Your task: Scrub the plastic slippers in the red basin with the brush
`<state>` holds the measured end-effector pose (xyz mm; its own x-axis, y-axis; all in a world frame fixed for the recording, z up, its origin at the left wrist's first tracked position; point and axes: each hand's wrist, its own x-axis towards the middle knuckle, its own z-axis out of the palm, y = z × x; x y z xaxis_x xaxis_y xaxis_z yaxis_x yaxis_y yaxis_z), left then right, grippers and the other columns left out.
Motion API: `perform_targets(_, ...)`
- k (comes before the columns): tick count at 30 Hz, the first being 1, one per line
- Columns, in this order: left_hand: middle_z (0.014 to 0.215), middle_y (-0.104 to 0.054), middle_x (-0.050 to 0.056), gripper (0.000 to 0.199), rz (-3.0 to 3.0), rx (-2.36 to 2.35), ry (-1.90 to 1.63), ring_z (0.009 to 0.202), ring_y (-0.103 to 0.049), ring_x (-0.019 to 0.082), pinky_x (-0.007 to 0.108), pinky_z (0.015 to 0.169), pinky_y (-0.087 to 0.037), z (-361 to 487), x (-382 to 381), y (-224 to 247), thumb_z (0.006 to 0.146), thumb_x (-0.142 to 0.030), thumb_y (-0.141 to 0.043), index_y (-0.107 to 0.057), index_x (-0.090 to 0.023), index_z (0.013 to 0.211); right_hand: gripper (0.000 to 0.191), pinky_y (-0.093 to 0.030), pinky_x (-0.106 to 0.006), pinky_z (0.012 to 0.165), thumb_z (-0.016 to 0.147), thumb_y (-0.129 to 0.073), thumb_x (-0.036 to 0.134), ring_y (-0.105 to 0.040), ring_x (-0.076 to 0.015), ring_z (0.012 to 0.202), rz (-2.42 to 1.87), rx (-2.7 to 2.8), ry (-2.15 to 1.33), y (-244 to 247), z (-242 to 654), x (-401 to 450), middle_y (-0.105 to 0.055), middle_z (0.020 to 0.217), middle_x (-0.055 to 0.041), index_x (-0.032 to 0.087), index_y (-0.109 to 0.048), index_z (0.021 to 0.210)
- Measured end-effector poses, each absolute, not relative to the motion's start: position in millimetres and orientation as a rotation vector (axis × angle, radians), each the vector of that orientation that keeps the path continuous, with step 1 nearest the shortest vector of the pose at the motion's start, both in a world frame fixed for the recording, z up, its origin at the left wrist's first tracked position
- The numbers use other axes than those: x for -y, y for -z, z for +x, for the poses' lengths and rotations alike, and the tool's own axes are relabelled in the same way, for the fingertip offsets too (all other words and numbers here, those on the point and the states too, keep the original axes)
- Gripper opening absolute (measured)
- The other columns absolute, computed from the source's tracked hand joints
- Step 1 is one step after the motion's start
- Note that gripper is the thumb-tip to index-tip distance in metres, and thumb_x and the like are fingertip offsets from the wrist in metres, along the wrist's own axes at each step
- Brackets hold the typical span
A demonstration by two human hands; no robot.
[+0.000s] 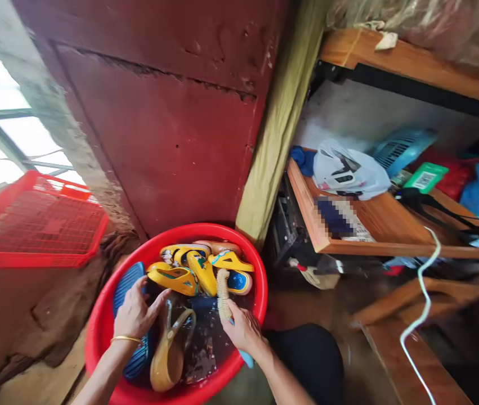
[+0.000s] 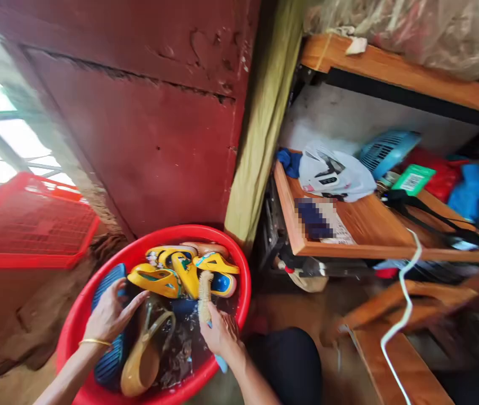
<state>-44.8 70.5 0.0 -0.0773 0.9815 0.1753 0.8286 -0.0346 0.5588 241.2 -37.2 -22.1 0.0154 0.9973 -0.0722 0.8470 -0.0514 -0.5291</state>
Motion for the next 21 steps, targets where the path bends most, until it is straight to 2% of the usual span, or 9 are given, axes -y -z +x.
perform_targets(2, 0.149, -0.047, 0.027, 0.09, 2.165, -2.028, -0.698, 0.134, -0.047, 0.044, 0.058, 0.103, -0.042, -38, -75, 5, 0.079, -0.071, -0.045, -0.043, -0.009, 0.144, 0.038, -0.046, -0.024, 0.076, 0.091, -0.054, 0.032, -0.072, -0.021, 0.094, -1.951, 1.916, -0.699, 14, 243, 35, -0.077, 0.102, -0.0024, 0.03, -0.061, 0.128)
perform_targets(4, 0.151, -0.045, 0.026, 0.081, 2.335, -2.03, -0.605, 0.144, -0.031, 0.046, 0.062, 0.11, -0.03, -32, -79, 9, 0.082, -0.065, -0.044, -0.048, -0.009, 0.141, 0.039, -0.045, -0.025, 0.074, 0.091, -0.054, 0.032, -0.072, -0.0211, 0.091, -1.958, 1.914, -0.724, 10, 245, 34, -0.077, 0.101, -0.0017, 0.03, -0.059, 0.129)
perform_targets(6, 0.144, -0.051, 0.027, 0.069, 2.41, -1.972, -0.585, 0.141, -0.036, 0.045, 0.062, 0.11, -0.029, -29, -81, 9, 0.087, -0.06, -0.042, -0.057, -0.01, 0.131, 0.041, -0.044, -0.025, 0.073, 0.09, -0.054, 0.033, -0.072, -0.0212, 0.089, -1.975, 1.895, -0.711, 9, 246, 36, -0.077, 0.1, -0.002, 0.03, -0.058, 0.131)
perform_targets(10, 0.125, -0.061, 0.024, 0.058, 2.476, -1.734, -0.809, 0.119, -0.056, 0.039, 0.056, 0.103, -0.042, -27, -76, 2, 0.088, -0.058, -0.043, -0.06, -0.012, 0.12, 0.041, -0.045, -0.025, 0.074, 0.09, -0.055, 0.031, -0.071, -0.02, 0.089, -1.975, 1.853, -0.695, 9, 246, 39, -0.077, 0.099, -0.0025, 0.029, -0.06, 0.13)
perform_targets(12, 0.117, -0.065, 0.019, 0.052, 2.508, -1.579, -0.9, 0.112, -0.059, 0.035, 0.051, 0.099, -0.046, -20, -62, -2, 0.088, -0.055, -0.048, -0.059, -0.014, 0.119, 0.04, -0.045, -0.024, 0.075, 0.09, -0.056, 0.03, -0.07, -0.0189, 0.088, -1.94, 1.832, -0.726, 7, 248, 38, -0.076, 0.097, -0.002, 0.028, -0.061, 0.129)
perform_targets(15, 0.107, -0.071, 0.012, 0.038, 2.592, -1.358, -0.78, 0.111, -0.061, 0.032, 0.048, 0.101, -0.047, -1, -28, -5, 0.089, -0.043, -0.051, -0.062, -0.02, 0.117, 0.039, -0.048, -0.022, 0.07, 0.09, -0.054, 0.03, -0.069, -0.0157, 0.079, -1.851, 1.702, -0.863, 3, 254, 36, -0.075, 0.094, -0.0003, 0.026, -0.061, 0.128)
perform_targets(17, 0.112, -0.072, 0.011, 0.038, 2.619, -1.256, -0.585, 0.116, -0.059, 0.032, 0.051, 0.105, -0.044, 13, -1, -6, 0.089, -0.038, -0.052, -0.064, -0.022, 0.122, 0.043, -0.049, -0.02, 0.06, 0.091, -0.05, 0.029, -0.067, -0.0126, 0.067, -1.77, 1.549, -1.017, 0, 258, 34, -0.073, 0.098, -0.0008, 0.025, -0.056, 0.133)
perform_targets(19, 0.123, -0.07, 0.011, 0.042, 2.606, -1.092, -0.409, 0.132, -0.051, 0.034, 0.052, 0.111, -0.041, 27, 21, -9, 0.089, -0.033, -0.051, -0.063, -0.023, 0.128, 0.05, -0.047, -0.02, 0.048, 0.092, -0.046, 0.031, -0.065, -0.0108, 0.056, -1.668, 1.458, -1.171, -3, 259, 32, -0.072, 0.103, -0.0031, 0.023, -0.048, 0.142)
perform_targets(21, 0.129, -0.068, 0.01, 0.048, 2.525, -0.963, -0.277, 0.131, -0.053, 0.032, 0.048, 0.111, -0.043, 37, 35, -14, 0.087, -0.029, -0.051, -0.06, -0.023, 0.134, 0.057, -0.047, -0.021, 0.044, 0.093, -0.045, 0.034, -0.064, -0.0118, 0.052, -1.571, 1.493, -1.257, -7, 254, 30, -0.071, 0.105, -0.0047, 0.023, -0.041, 0.149)
